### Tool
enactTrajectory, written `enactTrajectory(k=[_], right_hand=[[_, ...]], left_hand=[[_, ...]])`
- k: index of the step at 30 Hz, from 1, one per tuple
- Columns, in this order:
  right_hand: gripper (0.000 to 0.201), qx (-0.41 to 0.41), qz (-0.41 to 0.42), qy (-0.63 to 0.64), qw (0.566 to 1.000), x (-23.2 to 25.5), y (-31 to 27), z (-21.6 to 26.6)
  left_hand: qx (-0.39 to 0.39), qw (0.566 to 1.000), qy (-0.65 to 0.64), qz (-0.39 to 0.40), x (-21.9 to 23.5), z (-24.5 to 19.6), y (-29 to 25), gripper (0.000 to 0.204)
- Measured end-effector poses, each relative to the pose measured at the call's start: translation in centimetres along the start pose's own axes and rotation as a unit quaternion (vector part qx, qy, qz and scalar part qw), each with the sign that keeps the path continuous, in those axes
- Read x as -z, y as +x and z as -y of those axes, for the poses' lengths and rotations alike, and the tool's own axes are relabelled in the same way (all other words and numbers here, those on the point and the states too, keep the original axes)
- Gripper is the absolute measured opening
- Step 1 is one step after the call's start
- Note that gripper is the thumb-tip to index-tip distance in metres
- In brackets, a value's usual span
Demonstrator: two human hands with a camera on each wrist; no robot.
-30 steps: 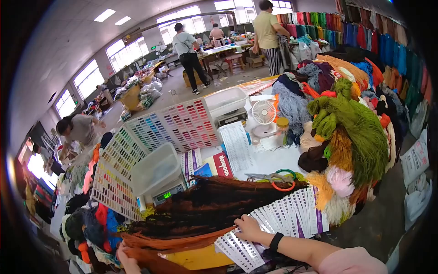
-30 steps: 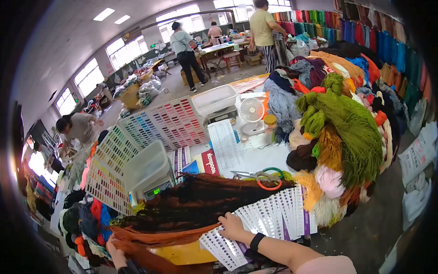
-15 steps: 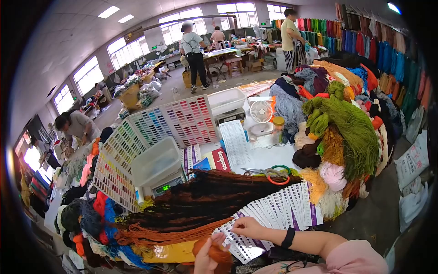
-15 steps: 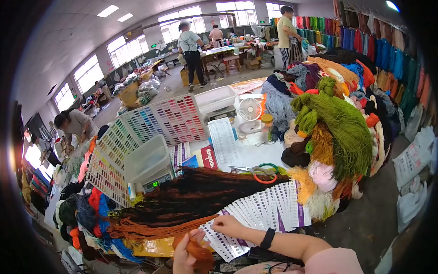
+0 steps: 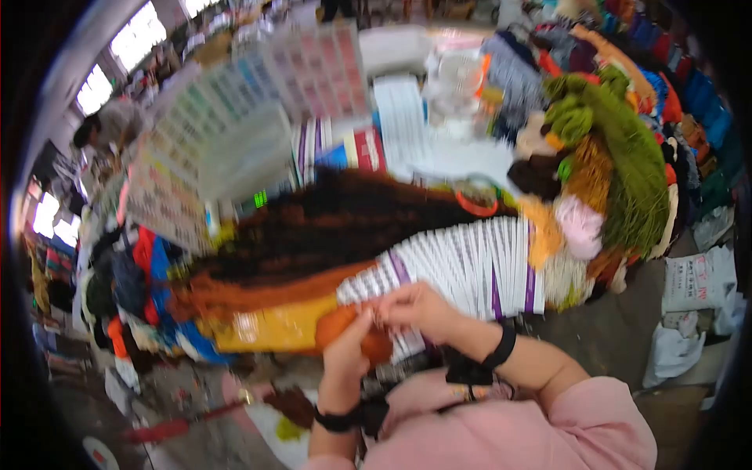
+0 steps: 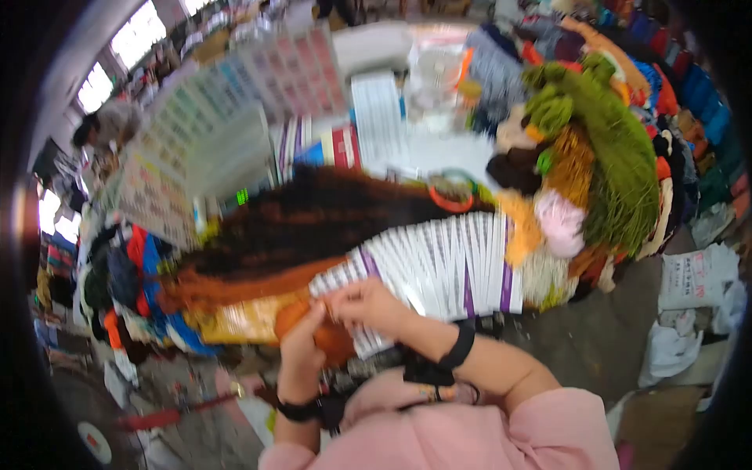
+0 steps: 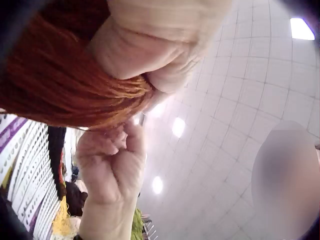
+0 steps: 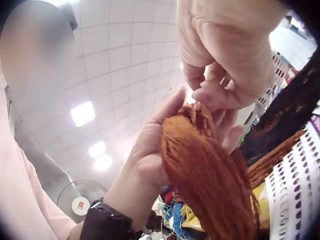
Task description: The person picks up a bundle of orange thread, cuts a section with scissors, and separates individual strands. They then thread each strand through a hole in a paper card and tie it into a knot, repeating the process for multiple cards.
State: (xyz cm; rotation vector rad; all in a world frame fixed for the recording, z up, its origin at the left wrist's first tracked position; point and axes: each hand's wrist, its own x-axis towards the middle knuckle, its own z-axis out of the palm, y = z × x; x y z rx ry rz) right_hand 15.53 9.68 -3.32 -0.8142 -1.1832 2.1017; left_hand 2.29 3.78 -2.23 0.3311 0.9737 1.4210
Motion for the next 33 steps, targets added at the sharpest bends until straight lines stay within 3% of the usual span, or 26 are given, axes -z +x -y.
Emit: enactTrajectory(k=[5, 10, 13, 19, 22, 33], right_hand=[[0.006, -0.026, 0.011, 0.13, 0.991, 0.6, -1.1, 0.4], [0.008, -0.051, 0.007, 0.143, 0.988, 0.5, -1.1, 1.0], [0.009, -0.055, 0.013, 0.14, 0.988, 0.4, -0.8, 1.2], [0.011, -0.054, 0.022, 0.133, 0.989, 0.4, -0.4, 1.1], [0.013, -0.063, 0.015, 0.123, 0.99, 0.2, -0.3, 1.4], [0.019, -0.061, 0.0, 0.037, 0.997, -1.4, 0.8, 1.9]], left_hand=[[0.065, 0.995, -0.024, 0.076, 0.2, -0.1, 0.0, 0.026], [0.065, 0.983, -0.064, 0.16, 0.9, -0.5, 0.2, 0.031], [0.07, 0.989, -0.057, 0.119, 0.7, -0.8, 0.2, 0.029], [0.05, 0.984, -0.071, 0.157, 1.0, -0.7, 0.6, 0.026], [0.037, 0.992, -0.056, 0.11, 1.1, -0.3, 0.8, 0.03], [0.036, 0.985, -0.097, 0.137, 1.2, -0.1, 1.1, 0.037]])
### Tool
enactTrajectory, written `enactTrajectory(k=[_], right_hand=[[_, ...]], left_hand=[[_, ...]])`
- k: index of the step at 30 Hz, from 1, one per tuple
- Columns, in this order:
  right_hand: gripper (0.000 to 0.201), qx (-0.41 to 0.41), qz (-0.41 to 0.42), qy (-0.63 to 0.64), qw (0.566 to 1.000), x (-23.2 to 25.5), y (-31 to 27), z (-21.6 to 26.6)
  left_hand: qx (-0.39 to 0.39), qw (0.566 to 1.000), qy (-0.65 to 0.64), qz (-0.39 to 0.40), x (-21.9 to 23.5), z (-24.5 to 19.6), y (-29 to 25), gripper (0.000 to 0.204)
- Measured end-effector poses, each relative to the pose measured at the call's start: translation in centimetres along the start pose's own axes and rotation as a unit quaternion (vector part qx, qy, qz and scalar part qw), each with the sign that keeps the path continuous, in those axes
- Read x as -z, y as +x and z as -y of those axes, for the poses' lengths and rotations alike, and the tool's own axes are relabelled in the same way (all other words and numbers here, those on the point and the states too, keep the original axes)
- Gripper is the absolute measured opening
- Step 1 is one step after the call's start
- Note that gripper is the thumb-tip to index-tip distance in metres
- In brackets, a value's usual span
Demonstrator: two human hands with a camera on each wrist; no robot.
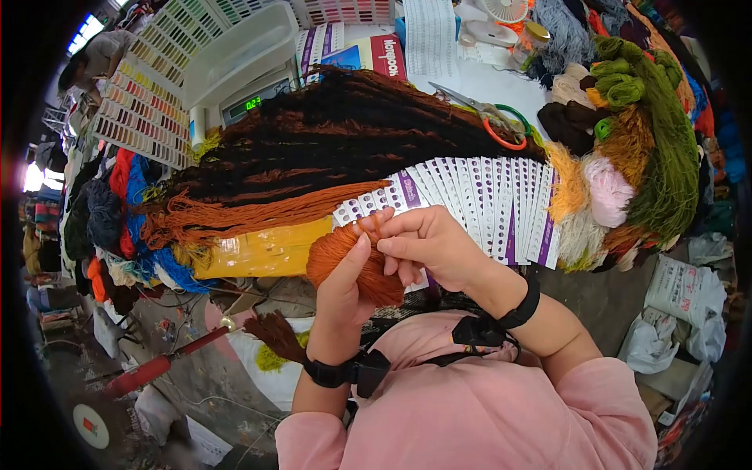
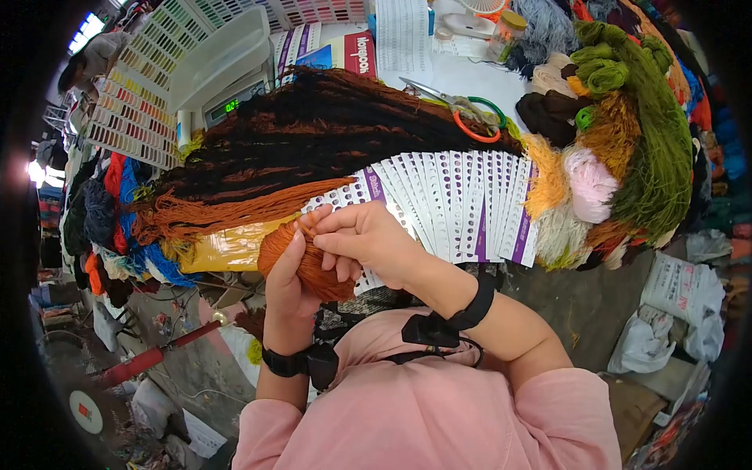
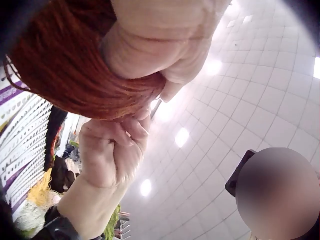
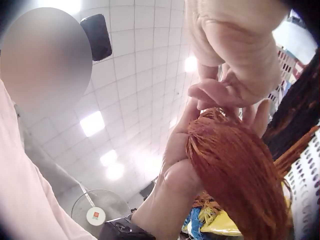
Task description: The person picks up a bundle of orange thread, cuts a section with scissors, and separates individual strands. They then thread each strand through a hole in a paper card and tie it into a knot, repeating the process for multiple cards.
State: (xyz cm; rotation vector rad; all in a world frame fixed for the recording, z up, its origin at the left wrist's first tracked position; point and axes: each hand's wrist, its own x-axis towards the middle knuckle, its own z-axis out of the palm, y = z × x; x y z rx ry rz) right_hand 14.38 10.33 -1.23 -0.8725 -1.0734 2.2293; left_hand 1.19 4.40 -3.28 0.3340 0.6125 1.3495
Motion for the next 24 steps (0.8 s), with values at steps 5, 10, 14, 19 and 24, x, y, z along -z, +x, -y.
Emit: enactTrajectory(k=[5, 10, 14, 19, 24], right_hand=[[0.019, 0.025, -0.027, -0.025, 0.999, 0.8, -0.3, -0.3], [0.022, -0.011, -0.041, 0.04, 0.998, 1.4, -0.5, 0.2], [0.024, -0.09, 0.017, 0.154, 0.984, 0.5, -0.2, 0.8], [0.022, -0.1, 0.054, 0.184, 0.976, 0.3, 0.3, 0.3], [0.018, -0.063, 0.033, 0.214, 0.974, -0.2, -0.1, 0.2]], left_hand=[[-0.034, 0.999, -0.001, -0.016, -1.1, -0.5, -0.2, 0.039], [-0.039, 0.998, 0.046, -0.012, -1.0, -0.4, -0.1, 0.042], [-0.028, 0.998, 0.054, 0.027, 0.1, 0.1, -0.1, 0.044], [-0.045, 0.998, 0.042, 0.006, -0.5, -0.1, -0.3, 0.043], [-0.032, 0.999, 0.04, -0.003, -0.6, -0.1, -0.1, 0.038]])
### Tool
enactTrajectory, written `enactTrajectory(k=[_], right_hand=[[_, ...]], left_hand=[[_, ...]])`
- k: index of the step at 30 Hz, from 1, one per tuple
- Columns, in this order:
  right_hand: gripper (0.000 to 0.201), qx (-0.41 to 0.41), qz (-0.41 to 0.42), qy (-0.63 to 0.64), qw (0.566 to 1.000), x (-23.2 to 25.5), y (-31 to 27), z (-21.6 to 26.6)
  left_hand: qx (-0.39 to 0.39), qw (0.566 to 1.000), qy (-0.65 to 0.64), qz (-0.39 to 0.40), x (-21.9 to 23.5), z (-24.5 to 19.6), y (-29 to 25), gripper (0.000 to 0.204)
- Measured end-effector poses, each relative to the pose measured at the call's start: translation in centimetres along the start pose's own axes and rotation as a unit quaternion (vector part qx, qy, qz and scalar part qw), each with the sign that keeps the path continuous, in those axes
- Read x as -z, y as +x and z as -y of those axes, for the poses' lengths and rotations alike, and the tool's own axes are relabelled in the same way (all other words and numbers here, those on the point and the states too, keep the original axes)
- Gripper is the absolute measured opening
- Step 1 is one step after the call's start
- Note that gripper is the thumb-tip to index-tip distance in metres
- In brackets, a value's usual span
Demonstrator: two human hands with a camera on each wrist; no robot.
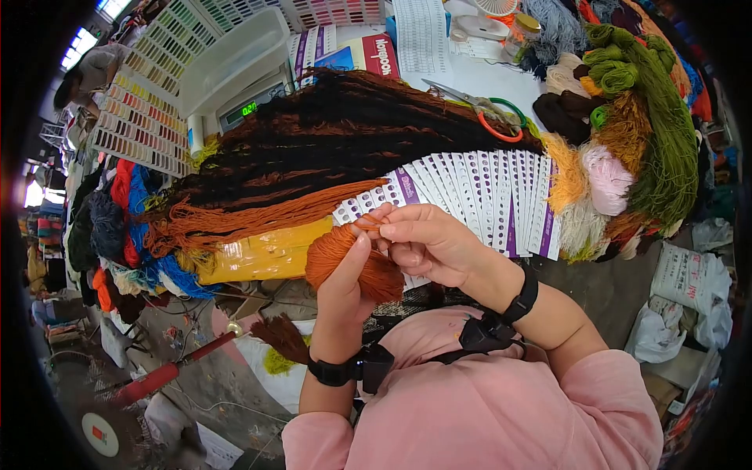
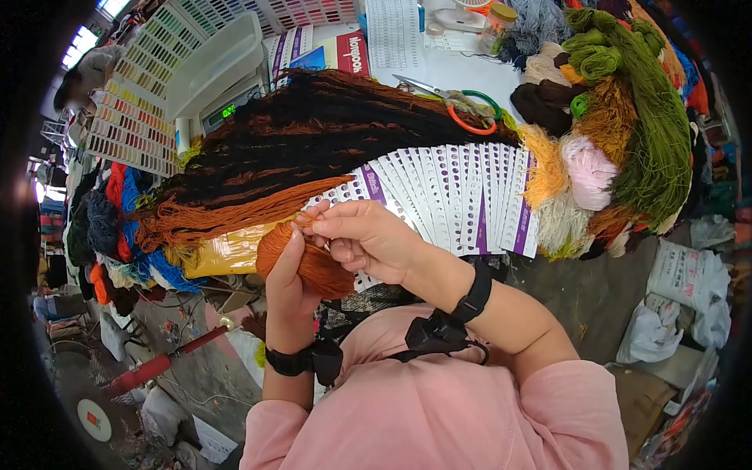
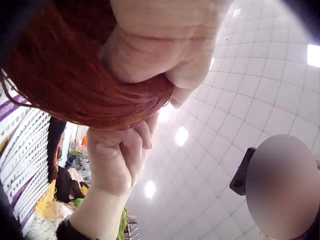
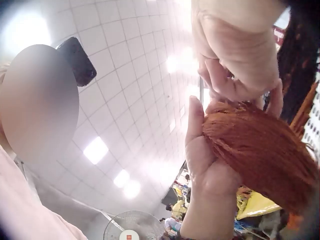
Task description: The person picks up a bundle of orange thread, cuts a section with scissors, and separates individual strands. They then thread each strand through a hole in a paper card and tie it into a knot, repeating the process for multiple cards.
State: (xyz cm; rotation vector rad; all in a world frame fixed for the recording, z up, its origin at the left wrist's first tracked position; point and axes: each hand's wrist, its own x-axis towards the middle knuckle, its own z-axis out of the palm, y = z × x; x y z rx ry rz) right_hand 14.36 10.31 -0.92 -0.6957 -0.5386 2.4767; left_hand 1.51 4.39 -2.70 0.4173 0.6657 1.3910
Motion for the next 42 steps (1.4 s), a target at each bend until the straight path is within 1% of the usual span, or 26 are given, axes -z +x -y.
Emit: enactTrajectory(k=[1, 3, 4, 7, 9, 10, 12, 13, 15, 18, 19, 22, 24, 25, 28, 31, 34, 37, 42], right_hand=[[0.018, 0.004, -0.003, 0.011, 1.0, 0.1, 0.0, -0.1], [0.017, 0.012, -0.008, 0.034, 0.999, 0.3, 0.0, -0.3], [0.016, 0.012, -0.008, 0.031, 0.999, 0.4, 0.1, -0.4], [0.016, 0.019, -0.006, 0.026, 0.999, 0.5, 0.1, -0.4], [0.016, 0.03, -0.003, 0.024, 0.999, 0.5, 0.1, -0.5], [0.017, 0.04, -0.018, 0.017, 0.999, 0.5, 0.1, -0.6], [0.018, 0.059, -0.046, 0.003, 0.997, 0.7, 0.2, -0.7], [0.018, 0.061, -0.026, 0.007, 0.998, 1.0, 0.2, -0.6], [0.019, 0.065, 0.013, 0.017, 0.998, 1.6, 0.2, -0.3], [0.017, 0.02, 0.051, 0.035, 0.998, 1.2, -0.5, 0.1], [0.016, 0.021, 0.042, 0.017, 0.999, 1.1, -0.6, 0.2], [0.014, 0.035, 0.029, -0.014, 0.999, 1.5, -0.6, 0.4], [0.012, 0.058, 0.04, -0.009, 0.997, 2.2, -0.4, 0.4], [0.01, 0.047, 0.026, -0.007, 0.999, 2.1, -0.6, 0.4], [0.008, 0.058, -0.036, -0.175, 0.982, 1.2, -0.6, 0.1], [0.008, 0.048, -0.053, -0.265, 0.962, 0.6, -1.1, 0.5], [0.005, 0.051, -0.052, -0.223, 0.972, 0.8, -1.0, 0.5], [0.005, 0.048, -0.041, -0.159, 0.985, 0.8, -1.1, 0.7], [0.01, 0.047, -0.042, -0.156, 0.986, 0.9, -0.8, 0.6]], left_hand=[[0.003, 1.0, 0.0, 0.005, 0.2, 0.1, 0.1, 0.037], [0.005, 1.0, 0.0, -0.011, 0.0, 0.2, 0.3, 0.033], [0.005, 1.0, 0.001, -0.02, -0.1, 0.2, 0.4, 0.031], [0.002, 1.0, -0.016, -0.008, -0.1, 0.3, 0.4, 0.026], [0.006, 0.999, -0.017, -0.03, -0.7, 0.0, 0.3, 0.024], [0.007, 0.999, -0.018, -0.041, -0.9, -0.1, 0.3, 0.023], [-0.017, 0.999, -0.033, -0.039, -1.1, 0.1, 0.3, 0.023], [-0.029, 0.998, -0.041, -0.038, -1.1, 0.1, 0.3, 0.023], [-0.023, 0.999, -0.02, -0.039, -0.5, 0.3, 0.2, 0.023], [-0.009, 0.999, -0.008, -0.05, -0.2, 0.2, 0.0, 0.025], [-0.002, 0.998, -0.008, -0.056, -0.2, 0.1, -0.1, 0.026], [-0.003, 0.999, -0.048, 0.005, -0.3, -0.1, -0.3, 0.031], [0.004, 0.999, -0.043, -0.014, -0.6, -0.2, -0.4, 0.033], [0.007, 0.999, -0.041, -0.024, -0.7, -0.3, -0.4, 0.034], [0.035, 0.999, -0.038, -0.01, -0.6, -0.6, -0.5, 0.031], [0.03, 0.999, -0.022, -0.019, -0.1, -0.3, -0.4, 0.028], [0.034, 0.999, 0.005, -0.038, -0.2, -0.2, -0.4, 0.027], [0.048, 0.998, -0.022, -0.027, 0.0, -0.1, -0.2, 0.026], [0.052, 0.998, -0.014, -0.04, -0.5, -0.3, -0.3, 0.024]])
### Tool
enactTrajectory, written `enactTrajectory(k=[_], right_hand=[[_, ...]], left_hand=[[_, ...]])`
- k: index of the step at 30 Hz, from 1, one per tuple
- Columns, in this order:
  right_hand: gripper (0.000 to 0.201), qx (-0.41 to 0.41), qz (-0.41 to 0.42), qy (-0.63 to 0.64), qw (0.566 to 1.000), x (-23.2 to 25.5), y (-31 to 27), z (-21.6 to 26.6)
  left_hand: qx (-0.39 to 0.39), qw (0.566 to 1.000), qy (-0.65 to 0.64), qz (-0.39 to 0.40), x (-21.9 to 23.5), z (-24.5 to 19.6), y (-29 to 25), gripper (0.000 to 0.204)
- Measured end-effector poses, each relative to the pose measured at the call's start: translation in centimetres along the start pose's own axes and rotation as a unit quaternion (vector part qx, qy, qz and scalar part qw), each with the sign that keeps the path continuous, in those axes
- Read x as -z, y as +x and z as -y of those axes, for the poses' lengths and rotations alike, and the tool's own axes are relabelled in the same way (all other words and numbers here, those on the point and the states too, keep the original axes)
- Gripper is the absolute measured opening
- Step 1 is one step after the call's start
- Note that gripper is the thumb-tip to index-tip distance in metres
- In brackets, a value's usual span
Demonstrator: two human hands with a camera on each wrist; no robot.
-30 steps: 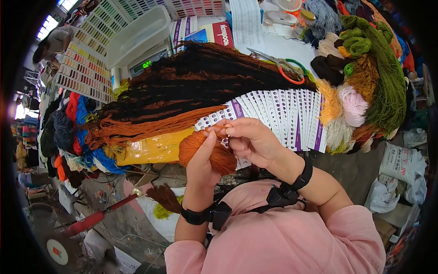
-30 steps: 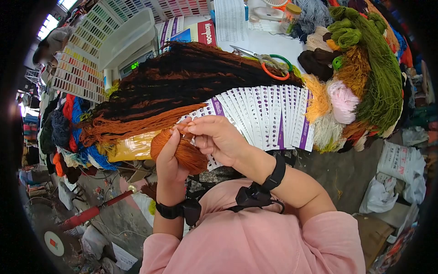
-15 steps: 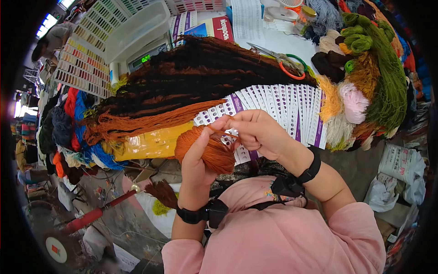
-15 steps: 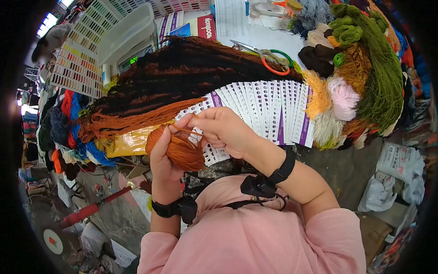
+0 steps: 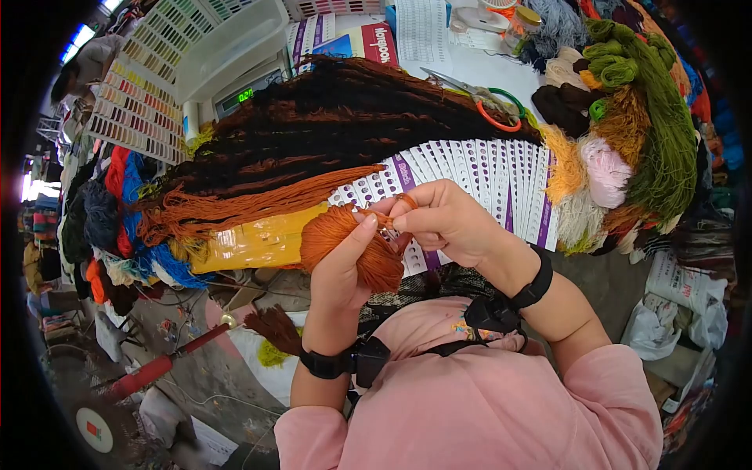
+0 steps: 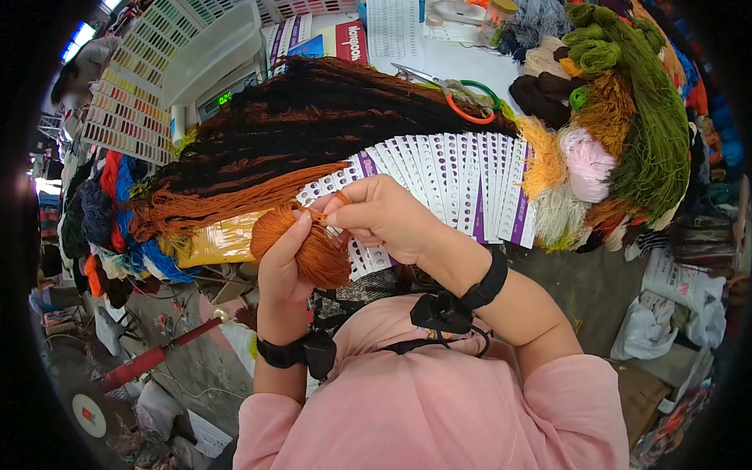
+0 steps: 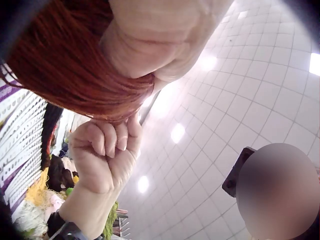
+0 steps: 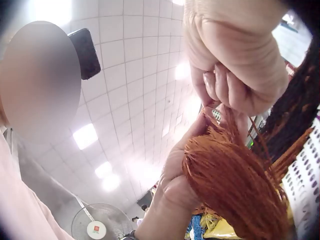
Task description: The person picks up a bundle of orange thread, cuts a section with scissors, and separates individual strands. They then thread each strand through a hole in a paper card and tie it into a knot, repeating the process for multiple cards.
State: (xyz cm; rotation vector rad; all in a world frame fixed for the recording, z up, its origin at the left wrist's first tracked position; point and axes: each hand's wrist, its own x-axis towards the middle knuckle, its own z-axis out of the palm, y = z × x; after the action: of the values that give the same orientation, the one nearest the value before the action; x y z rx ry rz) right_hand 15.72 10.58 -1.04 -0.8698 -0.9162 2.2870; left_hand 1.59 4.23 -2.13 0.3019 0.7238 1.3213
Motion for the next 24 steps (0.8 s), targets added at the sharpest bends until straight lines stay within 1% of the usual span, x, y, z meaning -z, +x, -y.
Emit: enactTrajectory(k=[4, 7, 16, 19, 24], right_hand=[[0.014, -0.002, 0.002, -0.008, 1.0, -0.18, 0.09, 0.09], [0.015, -0.014, 0.04, 0.032, 0.999, 0.19, 0.04, 0.27], [0.013, -0.006, 0.053, 0.044, 0.998, 0.7, 0.28, 0.08], [0.009, 0.005, 0.045, 0.043, 0.998, 0.51, 0.24, 0.11], [0.005, -0.003, 0.017, -0.022, 1.0, 0.28, 0.28, 0.32]], left_hand=[[0.006, 1.0, -0.011, 0.0, 0.25, -0.01, 0.03, 0.025], [0.009, 1.0, -0.023, 0.007, 0.46, -0.08, 0.14, 0.025], [0.002, 1.0, -0.014, -0.025, 0.23, -0.18, 0.13, 0.026], [-0.001, 0.999, -0.01, -0.033, 0.09, -0.21, 0.03, 0.026], [0.002, 1.0, -0.015, -0.027, 0.32, -0.02, 0.22, 0.025]])
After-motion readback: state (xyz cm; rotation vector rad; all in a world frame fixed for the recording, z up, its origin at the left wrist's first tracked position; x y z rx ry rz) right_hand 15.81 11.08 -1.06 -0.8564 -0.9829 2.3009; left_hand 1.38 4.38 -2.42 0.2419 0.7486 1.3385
